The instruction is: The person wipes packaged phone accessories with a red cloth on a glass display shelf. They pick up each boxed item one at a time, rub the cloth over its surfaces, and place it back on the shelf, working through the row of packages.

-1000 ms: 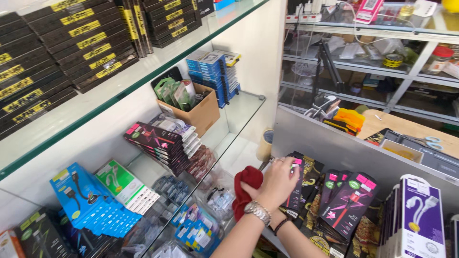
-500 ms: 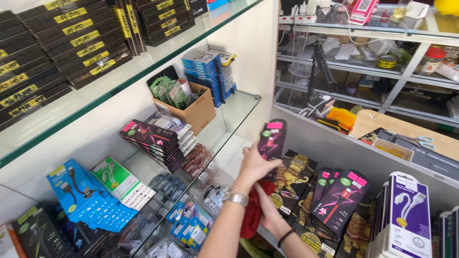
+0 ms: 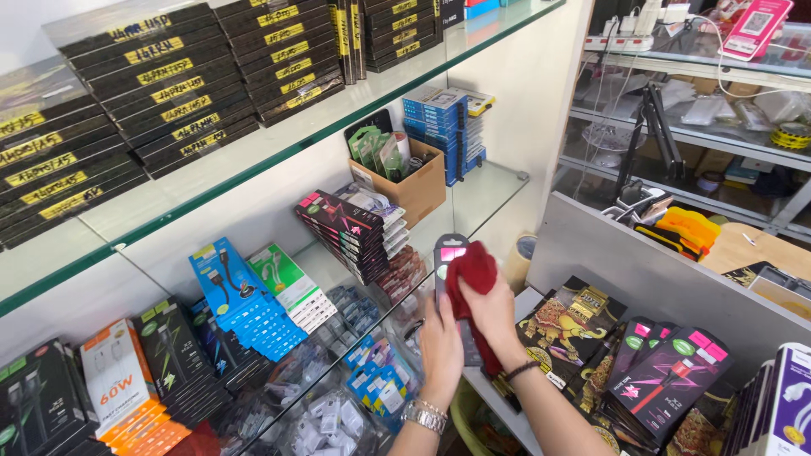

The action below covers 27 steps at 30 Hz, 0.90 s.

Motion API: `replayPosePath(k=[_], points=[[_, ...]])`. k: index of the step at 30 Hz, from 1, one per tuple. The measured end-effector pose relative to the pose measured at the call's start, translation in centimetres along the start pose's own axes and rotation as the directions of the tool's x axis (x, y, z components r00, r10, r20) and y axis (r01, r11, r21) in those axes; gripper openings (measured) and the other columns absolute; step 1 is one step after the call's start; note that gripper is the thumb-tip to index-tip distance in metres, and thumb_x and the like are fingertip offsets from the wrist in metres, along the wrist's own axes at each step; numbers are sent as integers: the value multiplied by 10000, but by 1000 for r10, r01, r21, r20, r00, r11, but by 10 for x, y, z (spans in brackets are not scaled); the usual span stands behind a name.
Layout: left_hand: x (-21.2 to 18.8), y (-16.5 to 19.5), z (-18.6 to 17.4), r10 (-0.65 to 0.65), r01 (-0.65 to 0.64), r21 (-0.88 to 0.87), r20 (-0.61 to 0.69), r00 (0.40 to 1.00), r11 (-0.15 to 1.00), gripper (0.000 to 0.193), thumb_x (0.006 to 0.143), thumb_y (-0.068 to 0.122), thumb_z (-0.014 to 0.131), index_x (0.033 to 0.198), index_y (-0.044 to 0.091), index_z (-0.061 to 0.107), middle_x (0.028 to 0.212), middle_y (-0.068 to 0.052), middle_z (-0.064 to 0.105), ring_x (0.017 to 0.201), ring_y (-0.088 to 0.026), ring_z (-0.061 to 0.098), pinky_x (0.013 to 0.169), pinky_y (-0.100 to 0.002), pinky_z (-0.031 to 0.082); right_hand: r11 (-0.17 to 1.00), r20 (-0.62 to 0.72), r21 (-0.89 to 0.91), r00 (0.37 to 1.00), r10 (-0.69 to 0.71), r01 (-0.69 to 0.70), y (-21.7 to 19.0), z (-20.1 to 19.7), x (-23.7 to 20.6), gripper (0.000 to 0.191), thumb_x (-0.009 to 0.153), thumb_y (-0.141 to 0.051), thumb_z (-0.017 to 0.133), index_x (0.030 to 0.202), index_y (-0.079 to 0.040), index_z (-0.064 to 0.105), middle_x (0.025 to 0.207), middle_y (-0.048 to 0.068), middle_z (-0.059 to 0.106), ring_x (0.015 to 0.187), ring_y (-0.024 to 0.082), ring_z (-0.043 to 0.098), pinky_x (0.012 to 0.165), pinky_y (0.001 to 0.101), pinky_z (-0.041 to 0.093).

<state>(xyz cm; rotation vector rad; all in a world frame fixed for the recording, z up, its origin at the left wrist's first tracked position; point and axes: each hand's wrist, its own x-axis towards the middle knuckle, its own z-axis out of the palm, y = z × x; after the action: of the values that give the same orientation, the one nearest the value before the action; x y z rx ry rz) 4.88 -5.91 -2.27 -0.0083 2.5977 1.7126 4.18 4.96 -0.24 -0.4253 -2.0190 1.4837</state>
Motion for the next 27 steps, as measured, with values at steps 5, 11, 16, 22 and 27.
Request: replayPosePath(k=[5, 11, 16, 22, 27], points=[[5, -8, -29, 327, -264, -419, 85, 941, 869, 496, 989, 293, 606, 1394, 22, 517, 1316, -221, 692, 1211, -337, 662, 1035, -390, 484, 971, 73, 235, 995, -71, 52, 31, 12, -5, 463, 884, -238, 743, 1259, 13, 640, 1174, 135, 751, 1106, 202, 705, 967, 343, 525], [15, -19, -53, 413, -412, -33, 14, 911, 911, 597, 985, 261, 700, 1448, -6, 434, 1332, -246, 632, 1237, -363, 624, 1030, -392, 472, 883, 152, 452, 986, 63, -126, 13, 12, 3, 435, 967, -265, 649, 1322, -14, 641, 1261, 72, 722, 1123, 151, 670, 974, 315, 524], [-1, -10, -57, 620, -607, 179, -17, 785, 774, 497, 919, 122, 650, 1368, -22, 494, 1234, -257, 611, 1132, -439, 591, 947, -466, 477, 903, 488, 372, 873, 7, -215, -13, 11, 23, 509, 881, -202, 715, 1352, -68, 577, 1225, 45, 688, 1099, 139, 641, 946, 317, 505], [-7, 23, -69, 566, -570, -14, -103, 818, 822, 340, 977, 171, 654, 1221, -31, 528, 1126, -231, 600, 1063, -396, 599, 924, -450, 477, 466, 593, 648, 783, 189, -603, 12, 31, 33, 418, 965, -267, 649, 1318, -48, 598, 1122, 79, 681, 962, 186, 660, 842, 369, 551], [20, 36, -89, 330, -426, -408, -286, 900, 808, 313, 1003, 194, 621, 1213, -32, 563, 1110, -183, 663, 1044, -305, 623, 949, -432, 488, 658, 499, 596, 854, 146, -460, 40, 57, -32, 406, 959, -227, 624, 1333, -72, 595, 1190, 25, 696, 1021, 132, 664, 874, 326, 548]])
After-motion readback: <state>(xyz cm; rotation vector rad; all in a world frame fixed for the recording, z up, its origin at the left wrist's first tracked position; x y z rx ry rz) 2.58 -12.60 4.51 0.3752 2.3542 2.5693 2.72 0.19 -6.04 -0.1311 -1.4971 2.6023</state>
